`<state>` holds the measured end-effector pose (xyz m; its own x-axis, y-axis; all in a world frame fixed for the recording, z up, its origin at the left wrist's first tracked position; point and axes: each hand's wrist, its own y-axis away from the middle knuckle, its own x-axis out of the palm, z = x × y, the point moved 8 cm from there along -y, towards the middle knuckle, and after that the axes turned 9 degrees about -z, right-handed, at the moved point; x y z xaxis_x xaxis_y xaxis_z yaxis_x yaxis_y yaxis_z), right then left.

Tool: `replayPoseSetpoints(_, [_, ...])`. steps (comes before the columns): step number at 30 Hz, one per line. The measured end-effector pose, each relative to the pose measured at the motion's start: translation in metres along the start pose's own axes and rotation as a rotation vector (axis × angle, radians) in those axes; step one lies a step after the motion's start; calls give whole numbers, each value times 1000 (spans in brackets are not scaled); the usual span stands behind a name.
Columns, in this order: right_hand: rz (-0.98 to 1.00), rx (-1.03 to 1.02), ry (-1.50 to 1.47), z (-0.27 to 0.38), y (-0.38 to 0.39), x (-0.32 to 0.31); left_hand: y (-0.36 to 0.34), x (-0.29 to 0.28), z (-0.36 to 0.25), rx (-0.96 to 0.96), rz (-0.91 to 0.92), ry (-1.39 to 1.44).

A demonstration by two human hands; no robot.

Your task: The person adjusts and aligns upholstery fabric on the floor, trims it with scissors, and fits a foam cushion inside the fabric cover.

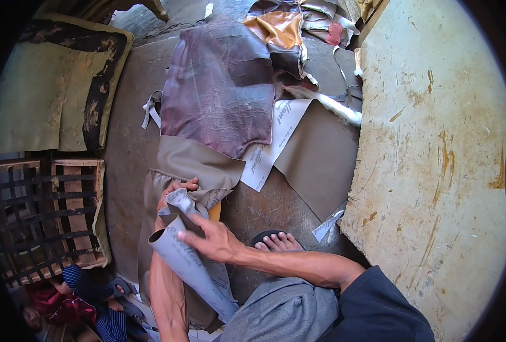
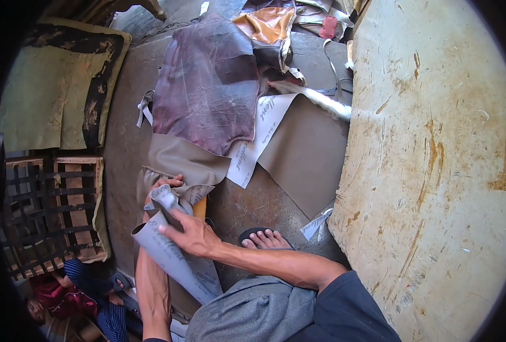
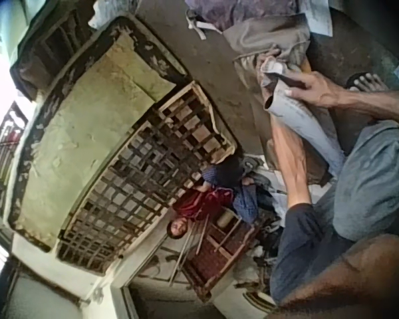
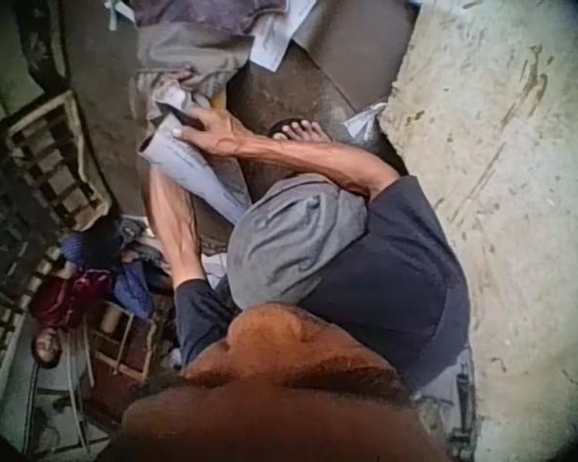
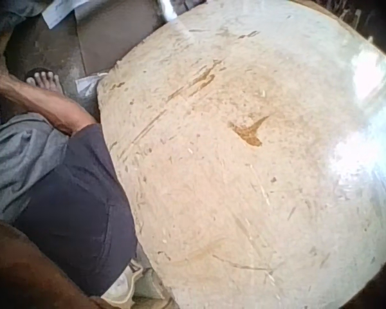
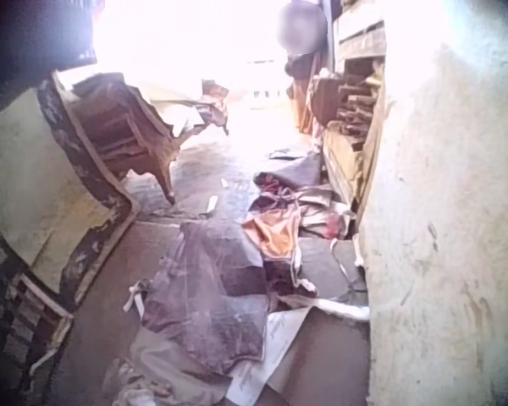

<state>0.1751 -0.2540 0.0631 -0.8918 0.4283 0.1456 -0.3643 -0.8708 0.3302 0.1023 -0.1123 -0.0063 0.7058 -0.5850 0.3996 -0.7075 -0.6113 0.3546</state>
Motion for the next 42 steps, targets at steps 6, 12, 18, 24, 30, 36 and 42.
replayPoseSetpoints(6, [148,398,-400,-76,39,-16,6,-11,-2,-72,-196,5])
replayPoseSetpoints(12, [-13,473,-516,-146,44,-72,6,3,-4,-49,-215,-184])
replayPoseSetpoints(18, [168,-2,-122,-95,59,-52,13,42,-27,15,-182,-446])
replayPoseSetpoints(24, [217,-329,249,-88,59,-45,54,94,-59,97,-426,-1238])
replayPoseSetpoints(30, [-208,-83,333,-91,31,-88,90,60,-59,-194,-583,-1114])
replayPoseSetpoints(36, [-339,88,522,-90,-4,-151,70,85,-45,-33,-471,-1068])
replayPoseSetpoints(42, [-147,237,524,-98,-6,-156,50,98,-25,-30,-442,-1139])
